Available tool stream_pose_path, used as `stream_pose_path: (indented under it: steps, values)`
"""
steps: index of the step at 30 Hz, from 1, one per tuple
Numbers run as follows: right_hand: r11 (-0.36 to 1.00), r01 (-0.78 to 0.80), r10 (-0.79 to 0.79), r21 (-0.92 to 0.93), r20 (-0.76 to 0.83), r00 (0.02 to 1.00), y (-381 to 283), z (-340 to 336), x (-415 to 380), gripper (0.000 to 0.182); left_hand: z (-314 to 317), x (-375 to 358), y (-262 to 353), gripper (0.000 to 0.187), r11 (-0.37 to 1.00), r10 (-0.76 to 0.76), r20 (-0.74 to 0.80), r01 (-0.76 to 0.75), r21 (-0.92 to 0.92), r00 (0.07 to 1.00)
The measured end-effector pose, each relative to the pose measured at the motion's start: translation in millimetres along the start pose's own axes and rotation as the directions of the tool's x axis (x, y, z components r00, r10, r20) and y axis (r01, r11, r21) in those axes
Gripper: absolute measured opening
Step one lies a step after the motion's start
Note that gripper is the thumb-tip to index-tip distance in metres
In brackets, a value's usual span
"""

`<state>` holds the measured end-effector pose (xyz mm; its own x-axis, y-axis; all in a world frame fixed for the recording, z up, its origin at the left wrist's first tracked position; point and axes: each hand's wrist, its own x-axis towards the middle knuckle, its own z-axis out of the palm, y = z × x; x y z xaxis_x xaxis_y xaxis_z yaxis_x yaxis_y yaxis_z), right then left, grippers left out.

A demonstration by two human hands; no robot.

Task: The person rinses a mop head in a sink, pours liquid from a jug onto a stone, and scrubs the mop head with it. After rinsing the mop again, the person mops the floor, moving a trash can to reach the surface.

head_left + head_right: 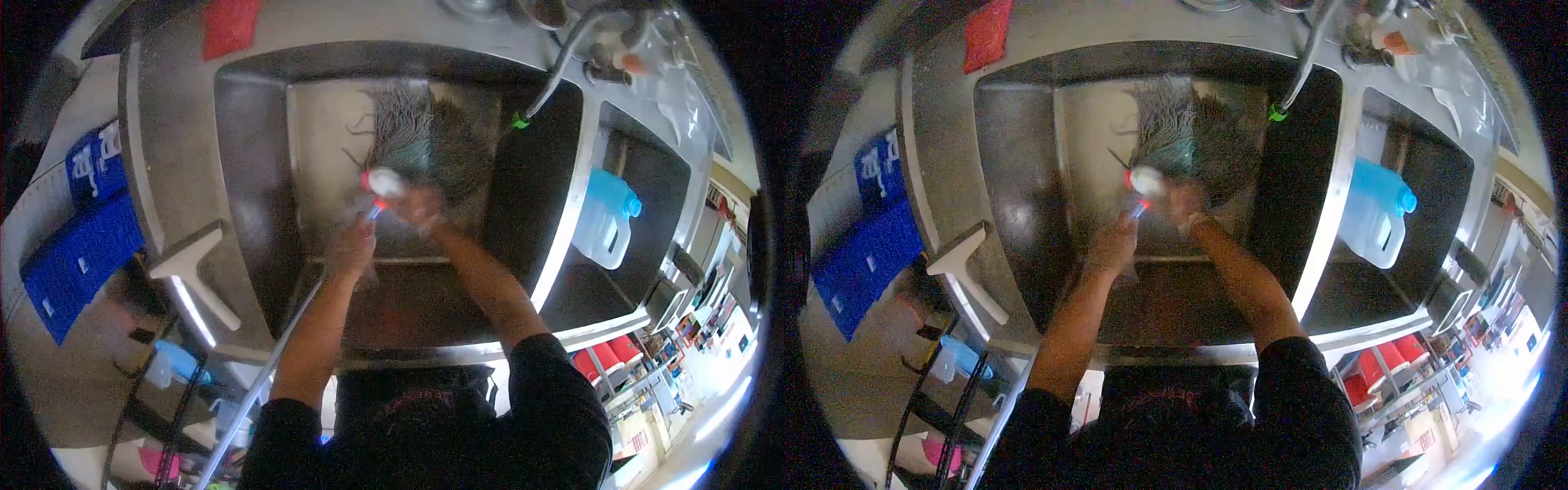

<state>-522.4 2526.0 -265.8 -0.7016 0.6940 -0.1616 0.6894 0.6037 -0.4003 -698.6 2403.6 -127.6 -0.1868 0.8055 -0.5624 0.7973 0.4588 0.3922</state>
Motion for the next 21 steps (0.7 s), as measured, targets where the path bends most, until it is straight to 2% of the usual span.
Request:
stream_pose_path:
  steps: [1,2,3,4,5,7,8,9,11,12,15,17,18,19,20,21]
  values:
    - [1.000,-0.005,0.005,0.013,0.012,1.000,1,-14,6,0.048,-17,-10,2,0.035,0.986,-0.129,0.075,0.136,-0.094,0.989]
    - [0.981,-0.073,0.038,0.177,0.191,0.981,18,-34,18,0.051,-25,-19,3,0.036,0.945,-0.250,0.161,0.277,-0.176,0.955]
    - [0.933,-0.157,0.036,0.323,0.352,0.935,23,-50,38,0.054,-23,-17,-3,0.036,0.945,-0.256,0.159,0.282,-0.166,0.953]
    - [0.928,-0.165,0.039,0.334,0.352,0.935,11,-53,44,0.054,-17,-13,-12,0.037,0.960,-0.256,0.121,0.266,-0.084,0.959]
    - [0.931,-0.288,0.235,0.223,0.238,0.942,-2,-54,40,0.045,-6,-20,-18,0.037,0.966,-0.255,0.095,0.257,-0.010,0.962]
    - [0.856,-0.517,0.517,0.023,-0.091,0.851,-10,-66,56,0.035,18,-17,-36,0.036,0.968,-0.238,0.043,0.240,-0.069,0.970]
    - [0.864,-0.503,0.503,0.020,-0.092,0.859,-9,-72,67,0.035,27,-15,-47,0.035,0.969,-0.223,-0.013,0.220,-0.112,0.975]
    - [0.843,-0.536,0.537,0.034,-0.061,0.841,-8,-76,77,0.037,23,-18,-51,0.035,0.968,-0.230,-0.020,0.227,-0.111,0.973]
    - [0.785,-0.616,0.617,0.060,0.011,0.787,-6,-84,86,0.041,13,-34,-56,0.032,0.991,-0.127,-0.119,0.120,-0.065,0.985]
    - [0.759,-0.646,0.645,0.073,0.044,0.763,-4,-87,96,0.044,12,-32,-58,0.032,0.990,-0.134,-0.127,0.127,-0.059,0.983]
    - [0.661,-0.746,0.727,0.081,0.173,0.664,-11,-89,101,0.051,10,-43,-57,0.032,0.969,-0.208,-0.075,0.196,-0.148,0.975]
    - [0.613,-0.787,0.760,0.065,0.222,0.610,-6,-98,117,0.057,-16,-31,-41,0.034,0.932,-0.304,0.079,0.313,-0.183,0.950]
    - [0.911,-0.412,0.410,-0.010,0.122,0.904,-36,-92,106,0.053,-18,-27,-39,0.034,0.930,-0.307,0.067,0.314,-0.190,0.949]
    - [0.991,0.044,-0.035,-0.123,0.069,0.997,-65,-83,90,0.050,-18,-26,-38,0.034,0.930,-0.326,0.106,0.339,-0.144,0.939]
    - [0.991,0.046,-0.038,-0.123,0.068,0.997,-62,-79,91,0.050,-18,-26,-36,0.033,0.927,-0.348,0.147,0.363,-0.095,0.926]
    - [0.993,0.031,-0.023,-0.115,0.068,0.997,-99,-66,90,0.048,-17,-31,-33,0.033,0.927,-0.349,0.145,0.364,-0.094,0.926]
